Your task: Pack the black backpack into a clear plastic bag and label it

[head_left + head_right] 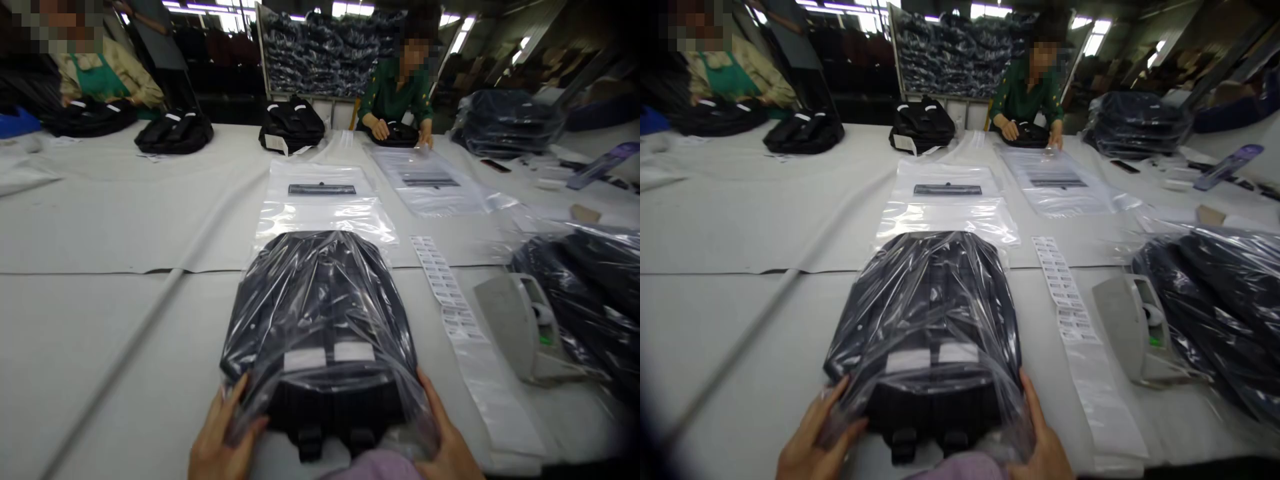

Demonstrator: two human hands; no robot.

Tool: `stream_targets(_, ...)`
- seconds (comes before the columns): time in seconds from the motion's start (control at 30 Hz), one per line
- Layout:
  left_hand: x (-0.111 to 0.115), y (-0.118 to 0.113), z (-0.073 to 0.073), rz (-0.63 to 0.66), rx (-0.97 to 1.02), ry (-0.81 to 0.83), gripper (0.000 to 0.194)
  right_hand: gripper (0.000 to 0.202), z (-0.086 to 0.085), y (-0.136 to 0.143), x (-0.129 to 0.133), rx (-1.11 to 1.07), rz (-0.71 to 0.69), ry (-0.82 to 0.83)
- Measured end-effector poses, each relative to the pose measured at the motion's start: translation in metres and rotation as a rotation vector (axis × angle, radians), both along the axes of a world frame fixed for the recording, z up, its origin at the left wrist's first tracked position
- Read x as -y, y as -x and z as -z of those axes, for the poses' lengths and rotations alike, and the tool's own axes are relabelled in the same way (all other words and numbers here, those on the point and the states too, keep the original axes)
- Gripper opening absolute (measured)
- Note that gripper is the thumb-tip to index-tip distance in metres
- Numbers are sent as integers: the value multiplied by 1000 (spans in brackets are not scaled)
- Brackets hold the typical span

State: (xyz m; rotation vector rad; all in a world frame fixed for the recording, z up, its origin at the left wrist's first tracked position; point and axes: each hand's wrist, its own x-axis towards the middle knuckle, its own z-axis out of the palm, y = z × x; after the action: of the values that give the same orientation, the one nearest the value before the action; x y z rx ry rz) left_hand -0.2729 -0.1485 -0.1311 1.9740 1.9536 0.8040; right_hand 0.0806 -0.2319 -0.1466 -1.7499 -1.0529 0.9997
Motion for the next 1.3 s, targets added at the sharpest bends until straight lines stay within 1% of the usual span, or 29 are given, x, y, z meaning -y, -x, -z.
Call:
stream_targets(0.03, -15, -1, -8, 33, 6, -60, 57, 110, -1, -1, -5, -11, -31, -10)
stream_targets(0.1, -40, 4, -22, 157, -6, -90, 55, 97, -4, -10, -14, -5, -96, -2)
stream_targets(0.17, -52, 17, -35, 250, -3, -93, 50, 76, -8, -24, -15, 74, -93, 7)
stream_targets(0.2, -51, 26, -40, 247, 18, -100, 46, 68, -9, -31, -14, 126, -52, -11)
stream_targets(0.23, -46, 35, -44, 191, 52, -118, 43, 63, -10, -36, -10, 163, 9, -48)
stream_targets(0.27, -37, 44, -46, 86, 102, -145, 41, 59, -9, -40, -5, 177, 88, -93)
stream_targets(0.3, -27, 52, -47, -47, 149, -171, 39, 56, -7, -42, 1, 179, 172, -132)
stream_targets(0.33, -15, 58, -45, -175, 182, -185, 38, 53, -4, -42, 7, 178, 243, -149)
stream_targets(0.37, -3, 62, -42, -267, 198, -176, 37, 49, 0, -40, 14, 184, 291, -140)
stream_targets(0.4, 9, 64, -38, -306, 195, -147, 36, 44, 2, -38, 20, 201, 315, -112)
stream_targets(0.47, 27, 65, -29, -289, 143, -93, 35, 37, 3, -35, 31, 255, 320, -47)
stream_targets(0.5, 34, 63, -26, -273, 108, -93, 34, 37, 1, -35, 35, 283, 319, -30)
stream_targets(0.53, 41, 62, -23, -266, 86, -127, 35, 38, -3, -36, 39, 305, 324, -43)
stream_targets(0.63, 56, 63, -15, -259, 68, -308, 37, 47, -10, -45, 48, 353, 347, -140)
stream_targets(0.7, 67, 68, -7, -218, 70, -339, 36, 51, -6, -50, 57, 355, 311, -124)
stream_targets(0.8, 90, 75, 5, -160, 85, -269, 34, 58, 9, -51, 82, 332, 283, 21)
stream_targets(0.83, 99, 75, 6, -179, 92, -274, 33, 60, 13, -48, 93, 332, 293, 36)
stream_targets(0.9, 117, 70, 2, -235, 73, -382, 30, 61, 16, -35, 115, 363, 305, -14)
stream_targets(0.93, 125, 63, -2, -217, 51, -462, 26, 59, 15, -24, 124, 377, 266, -60)
stream_targets(0.97, 132, 54, -5, -130, 27, -540, 22, 55, 14, -10, 130, 383, 183, -102)
stream_targets(1.0, 138, 44, -7, 27, -8, -598, 18, 51, 12, 7, 134, 380, 76, -136)
stream_targets(1.07, 142, 19, -5, 432, -122, -620, 20, 47, 11, 45, 130, 337, -171, -166)
stream_targets(1.1, 141, 6, -2, 598, -196, -596, 24, 47, 11, 64, 123, 304, -249, -171)
stream_targets(1.13, 138, -6, 3, 703, -280, -564, 29, 49, 11, 80, 114, 265, -295, -170)
stream_targets(1.17, 134, -17, 8, 741, -360, -529, 34, 51, 13, 94, 103, 220, -306, -170)
stream_targets(1.2, 129, -27, 13, 731, -427, -487, 39, 53, 14, 105, 92, 179, -291, -175)
stream_targets(1.23, 124, -35, 16, 692, -479, -444, 44, 55, 14, 113, 81, 143, -258, -184)
stream_targets(1.3, 116, -46, 20, 603, -563, -347, 53, 59, 14, 119, 62, 110, -151, -226)
